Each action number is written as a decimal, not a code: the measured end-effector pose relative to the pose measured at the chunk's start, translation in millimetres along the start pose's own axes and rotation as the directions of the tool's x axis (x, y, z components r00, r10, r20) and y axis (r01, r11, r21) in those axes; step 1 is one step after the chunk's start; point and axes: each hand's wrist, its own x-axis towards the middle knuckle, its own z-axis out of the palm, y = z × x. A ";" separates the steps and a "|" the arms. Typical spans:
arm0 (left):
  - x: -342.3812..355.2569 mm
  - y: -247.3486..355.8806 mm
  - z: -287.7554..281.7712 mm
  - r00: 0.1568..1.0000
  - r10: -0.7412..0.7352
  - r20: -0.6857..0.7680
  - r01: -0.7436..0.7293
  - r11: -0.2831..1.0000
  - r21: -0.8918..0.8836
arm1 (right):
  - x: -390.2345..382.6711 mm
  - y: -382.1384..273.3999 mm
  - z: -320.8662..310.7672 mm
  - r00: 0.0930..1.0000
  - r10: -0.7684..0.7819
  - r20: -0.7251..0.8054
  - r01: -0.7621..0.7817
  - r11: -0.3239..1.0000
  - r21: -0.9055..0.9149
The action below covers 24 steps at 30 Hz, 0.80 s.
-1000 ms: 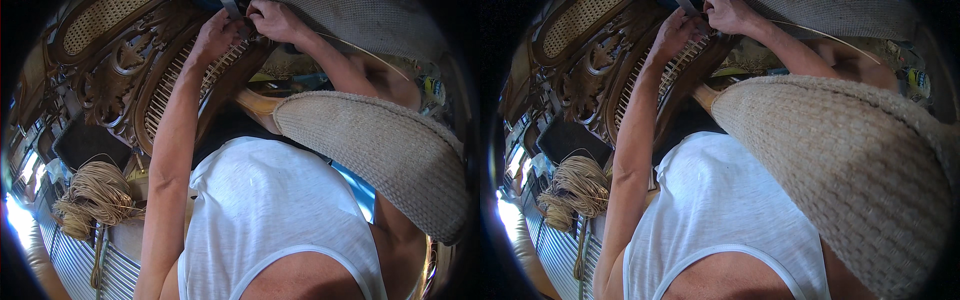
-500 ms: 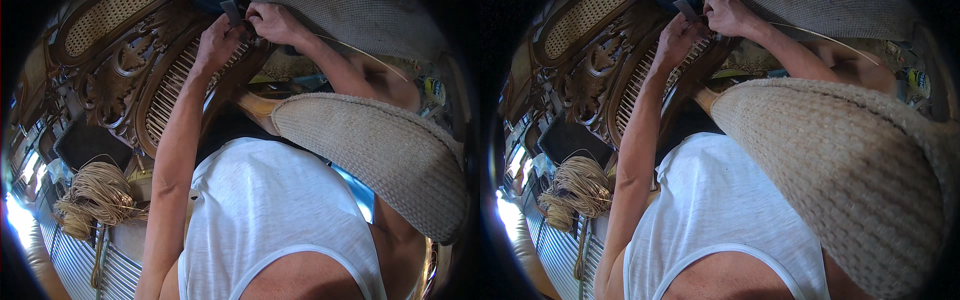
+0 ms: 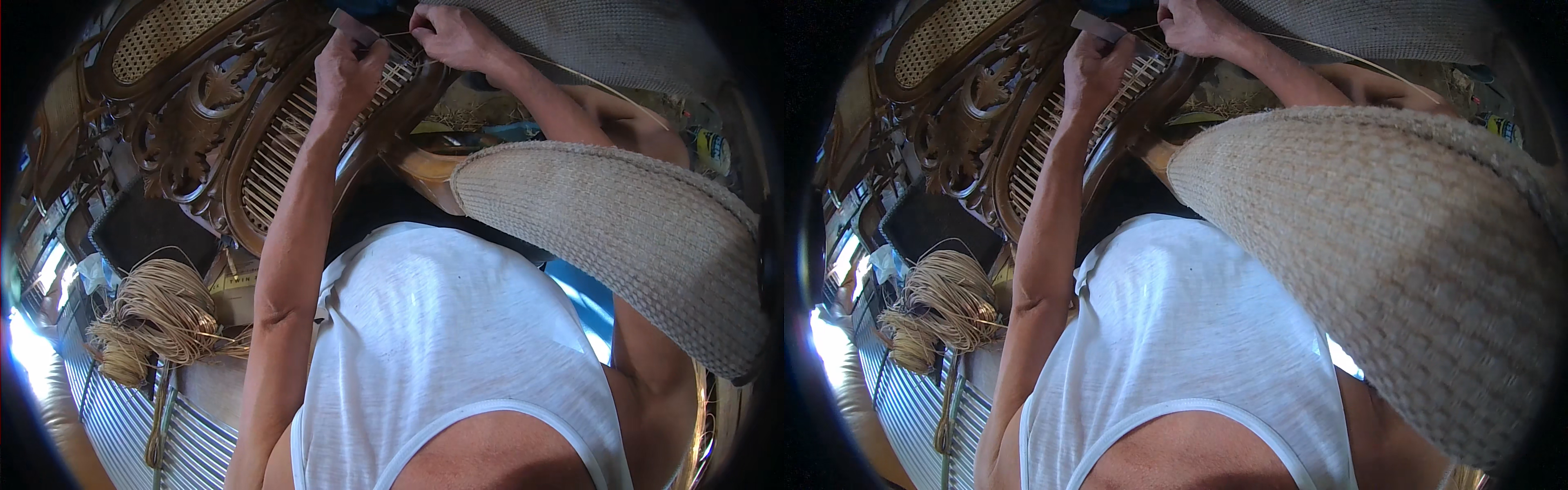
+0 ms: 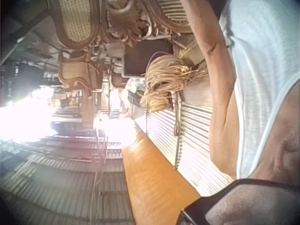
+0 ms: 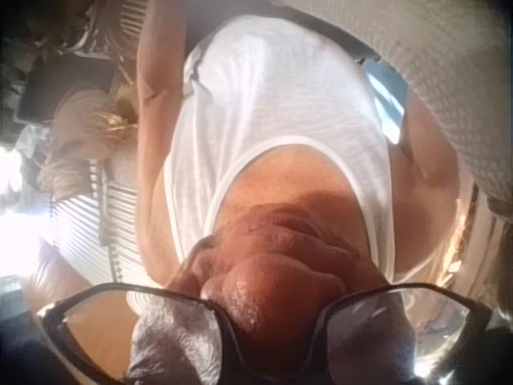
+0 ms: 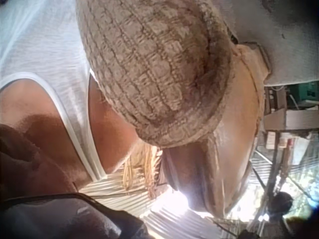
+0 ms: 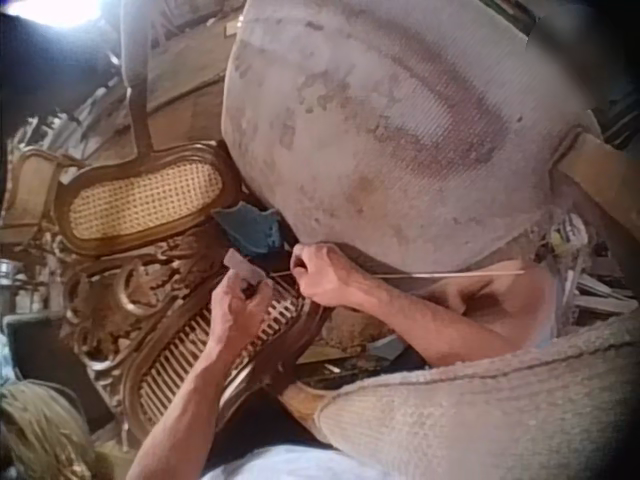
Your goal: Repairing the woven cane back of an ornate wooden chair using tools and cane strips.
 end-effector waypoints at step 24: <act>13.5 -9.3 -1.1 0.967 -0.112 0.230 0.141 0.983 -0.113 | 1.5 5.4 7.9 0.996 -0.071 -0.060 0.067 0.995 -0.068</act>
